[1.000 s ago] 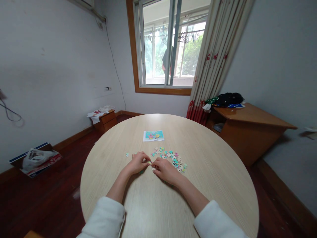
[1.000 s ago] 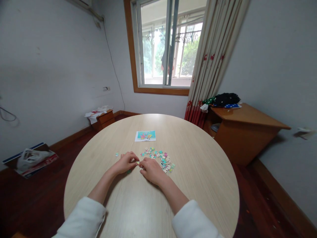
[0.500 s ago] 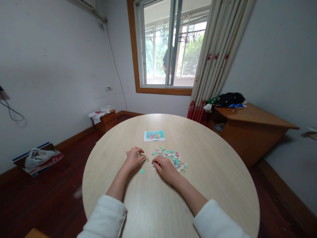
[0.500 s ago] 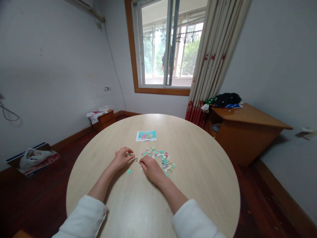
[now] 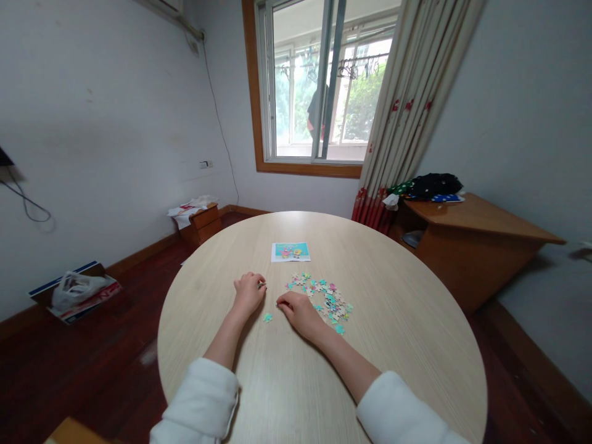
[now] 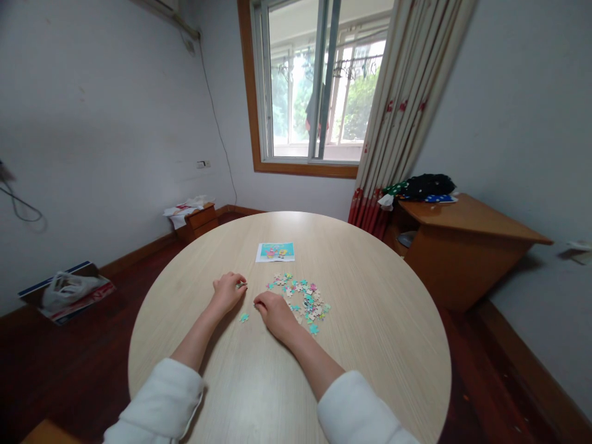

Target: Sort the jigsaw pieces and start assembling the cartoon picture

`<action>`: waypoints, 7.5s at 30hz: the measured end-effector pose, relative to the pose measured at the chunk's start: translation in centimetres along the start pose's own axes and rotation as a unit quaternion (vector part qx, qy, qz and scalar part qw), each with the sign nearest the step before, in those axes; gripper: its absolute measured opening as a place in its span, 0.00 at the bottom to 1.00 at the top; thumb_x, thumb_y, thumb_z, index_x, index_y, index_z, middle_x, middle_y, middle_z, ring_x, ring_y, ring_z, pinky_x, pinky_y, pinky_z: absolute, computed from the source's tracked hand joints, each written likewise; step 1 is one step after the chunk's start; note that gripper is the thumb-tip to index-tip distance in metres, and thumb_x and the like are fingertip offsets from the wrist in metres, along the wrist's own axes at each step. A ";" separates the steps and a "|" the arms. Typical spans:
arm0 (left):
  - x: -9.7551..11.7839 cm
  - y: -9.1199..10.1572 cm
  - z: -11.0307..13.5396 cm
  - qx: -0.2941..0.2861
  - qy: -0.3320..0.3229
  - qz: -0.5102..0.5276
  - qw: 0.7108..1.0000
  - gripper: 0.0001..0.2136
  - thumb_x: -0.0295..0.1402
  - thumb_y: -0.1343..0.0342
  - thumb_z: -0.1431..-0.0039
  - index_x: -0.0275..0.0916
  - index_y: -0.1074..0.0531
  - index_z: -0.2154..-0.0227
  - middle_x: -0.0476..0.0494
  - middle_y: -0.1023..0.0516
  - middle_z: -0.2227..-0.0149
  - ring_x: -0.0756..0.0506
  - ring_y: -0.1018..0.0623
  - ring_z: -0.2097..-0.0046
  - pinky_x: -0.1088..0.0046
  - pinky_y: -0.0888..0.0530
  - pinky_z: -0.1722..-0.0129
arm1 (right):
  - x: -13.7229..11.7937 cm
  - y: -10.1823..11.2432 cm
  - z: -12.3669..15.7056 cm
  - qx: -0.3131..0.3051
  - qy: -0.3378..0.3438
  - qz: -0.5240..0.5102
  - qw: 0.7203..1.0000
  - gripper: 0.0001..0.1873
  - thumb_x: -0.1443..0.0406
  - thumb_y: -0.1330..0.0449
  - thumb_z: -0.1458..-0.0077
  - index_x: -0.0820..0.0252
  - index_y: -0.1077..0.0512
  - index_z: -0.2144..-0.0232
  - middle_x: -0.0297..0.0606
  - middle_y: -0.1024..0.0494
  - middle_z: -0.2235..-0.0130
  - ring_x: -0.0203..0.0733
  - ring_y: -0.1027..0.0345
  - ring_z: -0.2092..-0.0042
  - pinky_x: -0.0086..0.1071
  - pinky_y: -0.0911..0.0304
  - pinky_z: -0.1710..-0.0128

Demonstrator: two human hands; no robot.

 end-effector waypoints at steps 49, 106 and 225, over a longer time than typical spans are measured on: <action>3.3 -0.2 2.0 -0.099 -0.243 0.057 0.963 0.18 0.26 0.53 0.47 0.48 0.27 0.55 0.46 0.30 0.47 0.41 0.34 0.54 0.61 0.41 0.55 | -0.8 2.8 0.9 -0.049 -0.027 0.178 0.982 0.07 0.66 0.42 0.46 0.61 0.27 0.75 0.36 0.25 0.70 0.38 0.34 0.65 0.31 0.45 0.61; 2.8 -0.8 1.1 -0.089 -0.127 0.071 0.985 0.05 0.31 0.45 0.48 0.39 0.24 0.72 0.42 0.26 0.64 0.42 0.29 0.57 0.64 0.39 0.56 | 1.7 4.0 0.8 -0.035 -0.140 0.238 0.961 0.08 0.66 0.43 0.47 0.59 0.24 0.67 0.42 0.25 0.63 0.44 0.33 0.58 0.33 0.43 0.59; 3.0 -0.3 1.5 -0.030 -0.123 0.053 0.991 0.12 0.24 0.51 0.47 0.39 0.24 0.66 0.42 0.26 0.61 0.43 0.30 0.55 0.64 0.39 0.55 | 3.0 3.0 0.2 -0.055 -0.090 0.225 0.969 0.19 0.66 0.57 0.38 0.56 0.33 0.49 0.44 0.34 0.43 0.46 0.46 0.41 0.49 0.58 0.44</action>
Point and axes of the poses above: each hand's wrist, its own z-axis away from the middle knuckle, its own y-axis out of the back of the hand, x = y × z, the point moved 2 cm from there along -z, towards the middle knuckle
